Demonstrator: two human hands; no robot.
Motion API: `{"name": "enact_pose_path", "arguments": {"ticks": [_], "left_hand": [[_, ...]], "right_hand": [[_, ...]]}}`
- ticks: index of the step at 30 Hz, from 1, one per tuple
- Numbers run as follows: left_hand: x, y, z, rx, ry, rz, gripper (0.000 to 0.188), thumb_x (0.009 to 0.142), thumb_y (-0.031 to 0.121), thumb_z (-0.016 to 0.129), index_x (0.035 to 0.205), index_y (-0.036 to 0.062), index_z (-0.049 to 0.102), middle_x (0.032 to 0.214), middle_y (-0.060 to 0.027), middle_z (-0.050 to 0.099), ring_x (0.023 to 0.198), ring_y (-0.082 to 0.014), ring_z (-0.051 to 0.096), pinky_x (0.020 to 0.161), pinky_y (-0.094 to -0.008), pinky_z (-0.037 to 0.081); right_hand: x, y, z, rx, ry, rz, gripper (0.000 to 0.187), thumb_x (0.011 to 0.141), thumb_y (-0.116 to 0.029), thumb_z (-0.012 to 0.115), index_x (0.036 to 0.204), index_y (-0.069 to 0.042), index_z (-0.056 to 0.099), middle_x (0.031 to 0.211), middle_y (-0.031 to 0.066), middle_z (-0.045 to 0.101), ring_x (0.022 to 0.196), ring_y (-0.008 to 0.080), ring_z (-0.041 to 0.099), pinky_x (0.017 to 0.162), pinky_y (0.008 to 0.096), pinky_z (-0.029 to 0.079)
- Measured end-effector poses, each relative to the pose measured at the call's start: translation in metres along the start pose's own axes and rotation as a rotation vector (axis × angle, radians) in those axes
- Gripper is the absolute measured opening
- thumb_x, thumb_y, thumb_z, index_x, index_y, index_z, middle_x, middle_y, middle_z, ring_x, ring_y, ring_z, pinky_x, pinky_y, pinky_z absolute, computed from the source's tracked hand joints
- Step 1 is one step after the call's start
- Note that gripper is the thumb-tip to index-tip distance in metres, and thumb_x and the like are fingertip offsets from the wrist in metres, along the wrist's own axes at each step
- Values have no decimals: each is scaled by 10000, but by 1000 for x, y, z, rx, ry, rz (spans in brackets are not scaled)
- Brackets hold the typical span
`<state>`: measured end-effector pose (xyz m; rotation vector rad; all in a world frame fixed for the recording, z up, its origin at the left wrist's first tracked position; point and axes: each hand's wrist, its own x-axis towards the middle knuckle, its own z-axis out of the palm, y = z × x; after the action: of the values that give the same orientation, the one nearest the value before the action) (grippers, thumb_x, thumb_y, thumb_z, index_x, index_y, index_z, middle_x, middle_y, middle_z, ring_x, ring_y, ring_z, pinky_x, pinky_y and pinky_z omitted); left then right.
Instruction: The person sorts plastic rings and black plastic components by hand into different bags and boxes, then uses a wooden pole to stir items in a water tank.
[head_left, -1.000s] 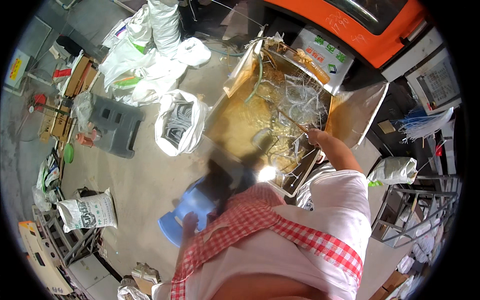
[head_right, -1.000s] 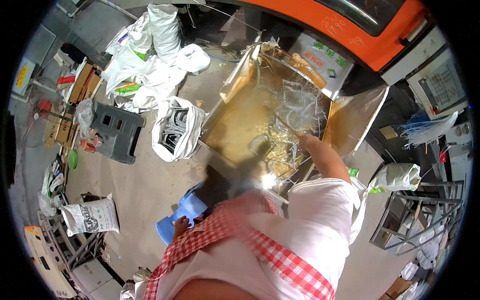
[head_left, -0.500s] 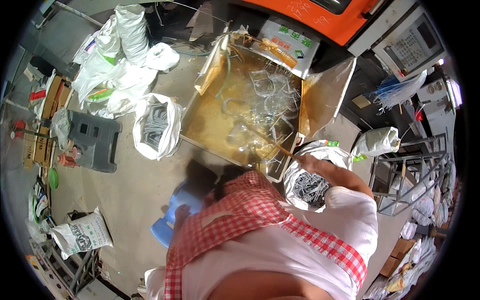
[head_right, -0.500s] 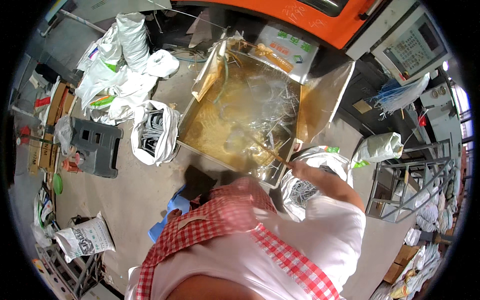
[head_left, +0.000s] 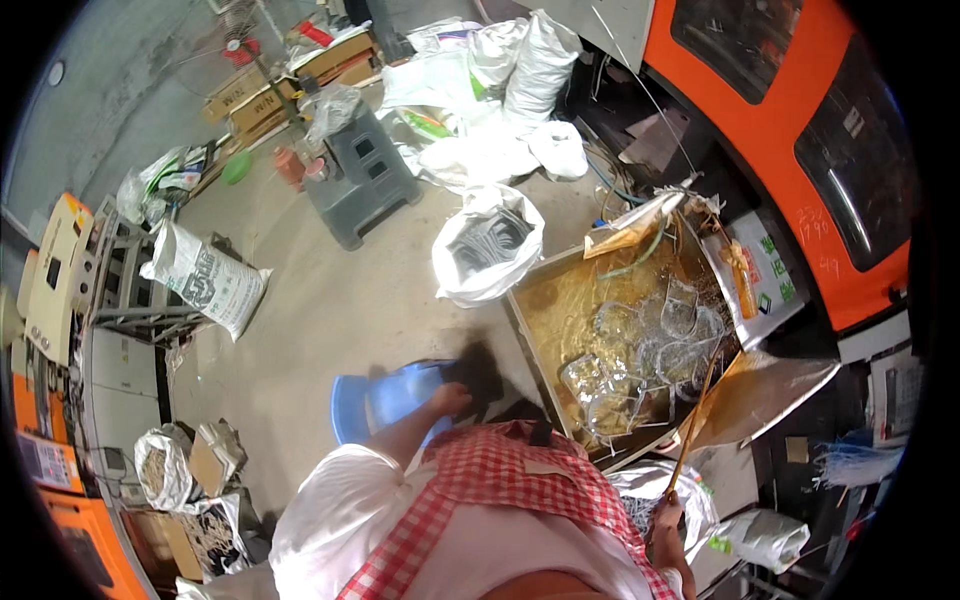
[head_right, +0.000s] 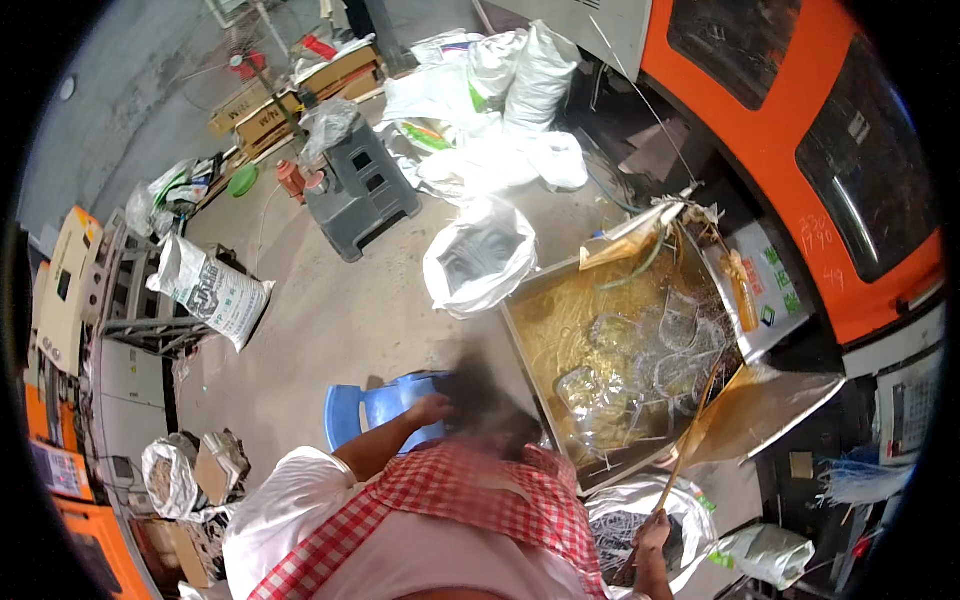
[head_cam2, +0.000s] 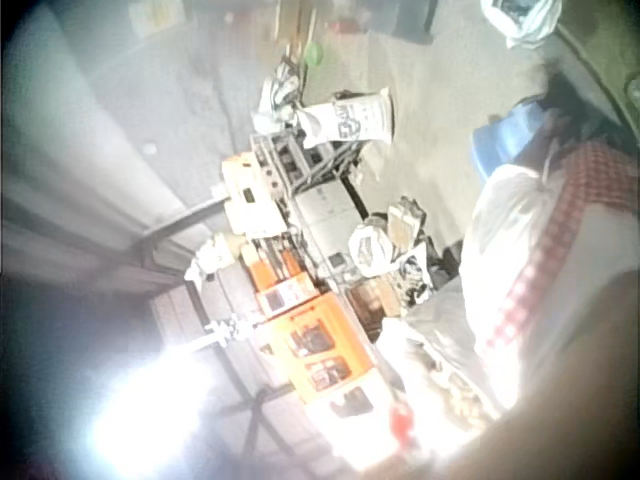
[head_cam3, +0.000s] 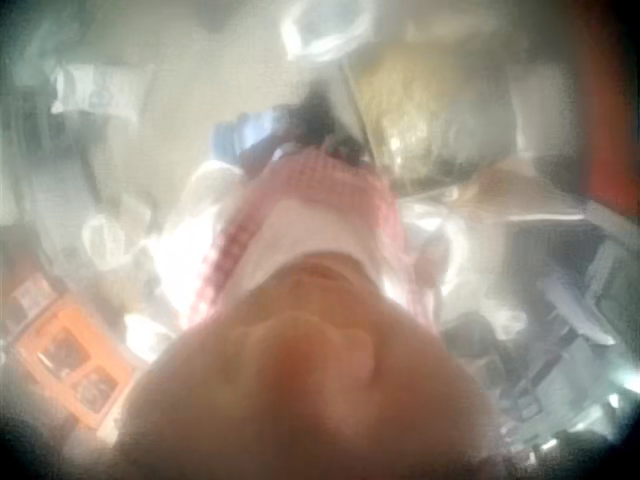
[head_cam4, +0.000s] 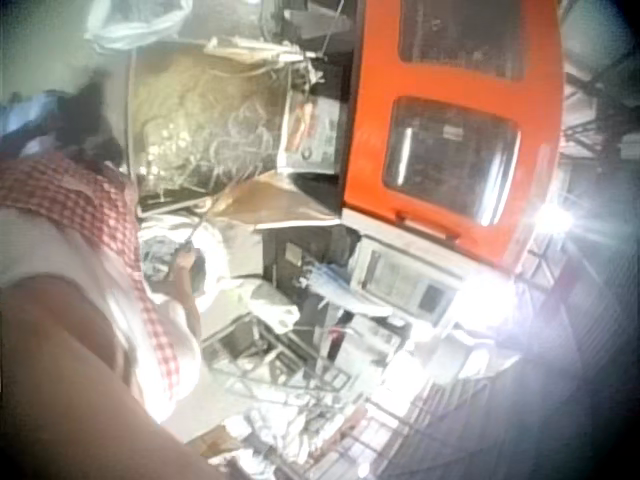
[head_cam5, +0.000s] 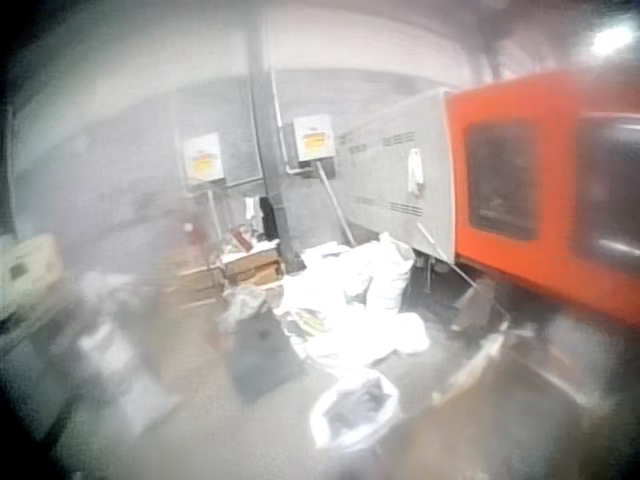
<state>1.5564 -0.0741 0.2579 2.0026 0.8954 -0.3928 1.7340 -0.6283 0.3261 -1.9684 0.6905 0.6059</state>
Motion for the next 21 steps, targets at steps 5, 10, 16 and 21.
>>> {"name": "enact_pose_path", "arguments": {"ticks": [5, 10, 16, 21], "left_hand": [[-28, -30, -10, -73, 197, 372, 282, 758, 287, 603, 871, 32, 639, 713, -144, 628, 610, -284, 605, 617, -378, 505], [-53, -82, 3, 11, 288, 21, 310, 768, 316, 578, 802, 12, 629, 782, -167, 634, 724, -329, 598, 662, -392, 499], [-96, -122, 20, 87, 83, -85, 371, 827, 377, 492, 895, 50, 653, 956, -196, 627, 892, -370, 590, 810, -450, 459], [-68, -138, 24, 71, 107, -54, 342, 842, 364, 479, 875, 70, 651, 914, -171, 630, 878, -359, 589, 803, -439, 465]], "right_hand": [[132, -34, 0, -270, -196, 238, 79, 905, -193, 417, 870, -137, 461, 464, 29, 388, 309, 164, 374, 279, 313, 288], [181, -39, 22, -392, -391, 171, 197, 894, -149, 362, 1060, -154, 468, 503, 47, 418, 359, 173, 431, 300, 323, 350], [161, -38, 16, -488, -511, 153, 196, 875, -16, 458, 1010, -151, 412, 586, 63, 408, 408, 147, 371, 335, 293, 347], [80, -45, 17, -484, -642, 11, 248, 812, -1, 526, 1043, -66, 462, 524, 67, 466, 376, 158, 438, 324, 315, 356]]}}
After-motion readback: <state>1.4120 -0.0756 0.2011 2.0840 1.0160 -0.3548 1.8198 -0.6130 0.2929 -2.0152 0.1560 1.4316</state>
